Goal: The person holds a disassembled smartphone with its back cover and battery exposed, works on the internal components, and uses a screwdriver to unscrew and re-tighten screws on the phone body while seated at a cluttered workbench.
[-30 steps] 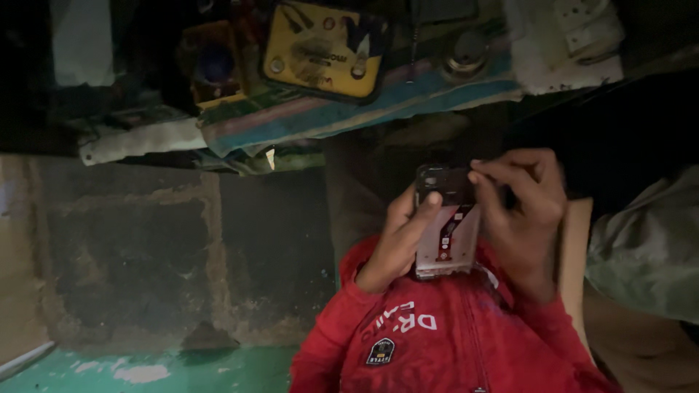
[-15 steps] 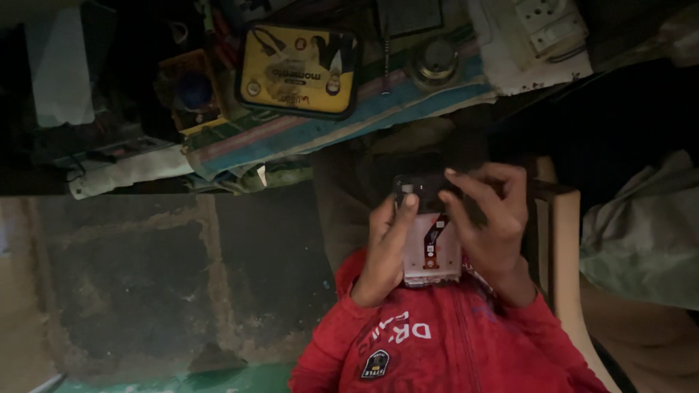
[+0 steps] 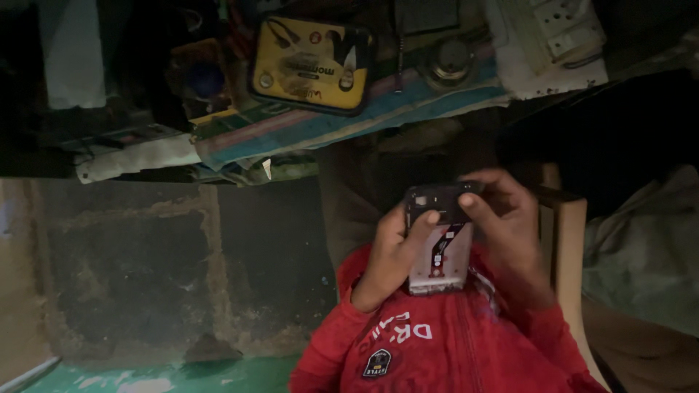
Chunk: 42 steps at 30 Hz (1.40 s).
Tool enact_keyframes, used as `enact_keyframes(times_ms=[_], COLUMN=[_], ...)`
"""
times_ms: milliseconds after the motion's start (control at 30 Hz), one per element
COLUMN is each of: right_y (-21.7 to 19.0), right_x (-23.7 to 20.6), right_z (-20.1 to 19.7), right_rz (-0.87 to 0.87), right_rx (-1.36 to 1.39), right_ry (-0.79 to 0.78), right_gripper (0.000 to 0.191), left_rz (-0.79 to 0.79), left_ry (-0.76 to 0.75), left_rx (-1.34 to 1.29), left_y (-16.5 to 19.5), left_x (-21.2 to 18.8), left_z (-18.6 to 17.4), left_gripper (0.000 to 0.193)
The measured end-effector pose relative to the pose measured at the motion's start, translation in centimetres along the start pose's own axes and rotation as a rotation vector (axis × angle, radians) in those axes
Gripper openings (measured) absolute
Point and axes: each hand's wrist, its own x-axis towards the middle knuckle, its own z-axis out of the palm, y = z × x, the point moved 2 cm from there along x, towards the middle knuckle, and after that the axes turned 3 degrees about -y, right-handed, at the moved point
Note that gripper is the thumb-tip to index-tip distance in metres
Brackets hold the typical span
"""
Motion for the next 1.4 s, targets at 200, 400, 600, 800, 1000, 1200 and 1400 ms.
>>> enact_keyframes(times_ms=[200,400,600,800,1000,1200,1400], right_y=[-0.7,-1.8,-1.6,-1.0,-0.8,-0.9,1.2], right_x=[0.4,-0.3,-0.2,0.3,0.9,1.7,3.0], right_z=[-0.4,2.0,3.0,2.6,2.7,2.0,2.2], right_rz=[-0.115,-0.352,-0.39,-0.151,0.133,0.072,0.125], right_rx=[-0.099,-0.495,-0.408,-0.44,-0.239,-0.262,-0.249], right_ry=[-0.118,-0.126,-0.148,-0.064,-0.018,0.027,-0.014], right_gripper=[0.014,0.019,0.016,0.016,0.014,0.013,0.017], left_rz=[0.073,0.28,0.376,0.181,-0.014,0.101,0.106], left_ry=[-0.005,0.027,0.031,0.135,0.195,0.159,0.293], left_rx=[0.119,0.248,0.192,-0.03,-0.451,-0.411,-0.203], left_y=[2.4,4.6,4.1,2.1,1.2,0.6,-1.7], left_x=[-0.3,0.0,0.1,1.3,2.3,2.0,2.0], left_z=[-0.7,-2.4,-2.2,-1.6,-1.9,-2.0,-2.5], left_gripper=[0.029,0.028,0.015,0.012,0.016,0.018,0.015])
